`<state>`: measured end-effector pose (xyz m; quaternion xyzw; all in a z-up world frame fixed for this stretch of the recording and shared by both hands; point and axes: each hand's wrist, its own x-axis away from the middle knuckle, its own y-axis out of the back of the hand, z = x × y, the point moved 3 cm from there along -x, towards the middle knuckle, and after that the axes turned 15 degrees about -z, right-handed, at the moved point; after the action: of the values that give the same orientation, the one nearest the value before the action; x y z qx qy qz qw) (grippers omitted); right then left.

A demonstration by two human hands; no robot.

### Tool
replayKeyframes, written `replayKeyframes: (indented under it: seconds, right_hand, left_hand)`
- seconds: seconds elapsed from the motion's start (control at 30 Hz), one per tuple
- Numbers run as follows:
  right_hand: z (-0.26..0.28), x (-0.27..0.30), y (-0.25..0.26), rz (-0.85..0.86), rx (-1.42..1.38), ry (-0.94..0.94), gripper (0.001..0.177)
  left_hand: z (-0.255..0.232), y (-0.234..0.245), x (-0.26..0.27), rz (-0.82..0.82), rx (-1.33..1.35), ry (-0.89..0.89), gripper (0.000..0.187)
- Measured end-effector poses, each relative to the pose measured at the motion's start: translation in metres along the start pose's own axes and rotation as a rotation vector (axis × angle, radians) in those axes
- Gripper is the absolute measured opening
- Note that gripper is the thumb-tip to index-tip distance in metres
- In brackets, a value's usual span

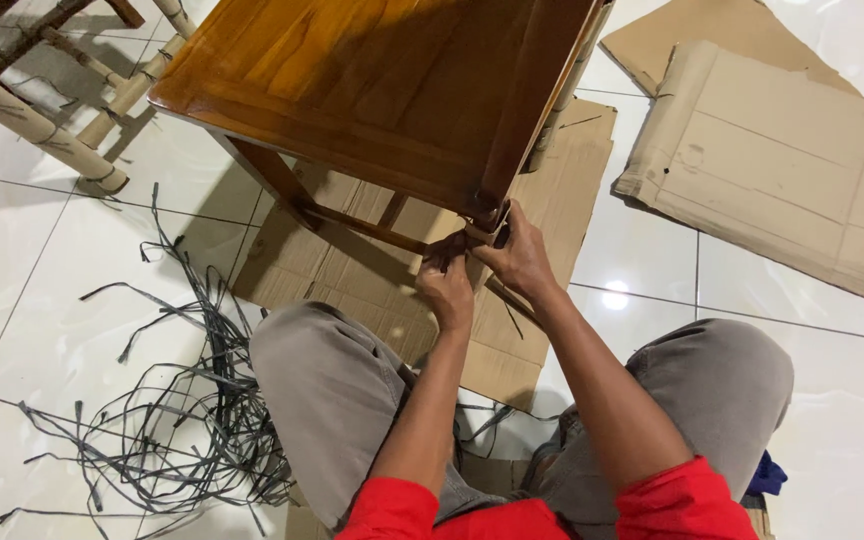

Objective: Securing a wooden table to cardboard packaging using plastic ties.

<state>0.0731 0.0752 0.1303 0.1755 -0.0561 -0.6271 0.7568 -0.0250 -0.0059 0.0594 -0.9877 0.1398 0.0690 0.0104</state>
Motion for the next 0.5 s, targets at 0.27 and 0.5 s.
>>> replayKeyframes:
  seconds: [0.27,0.5]
  right_hand:
    - [0.019,0.02,0.0,-0.078,-0.108,-0.082,0.054]
    - [-0.015,0.034,-0.009,-0.193,-0.422,-0.109,0.076]
  left_hand:
    - [0.028,-0.001,0.002,0.045,-0.046,0.004,0.023]
    - [0.016,0.004,0.004,0.069,-0.073,0.015,0.028]
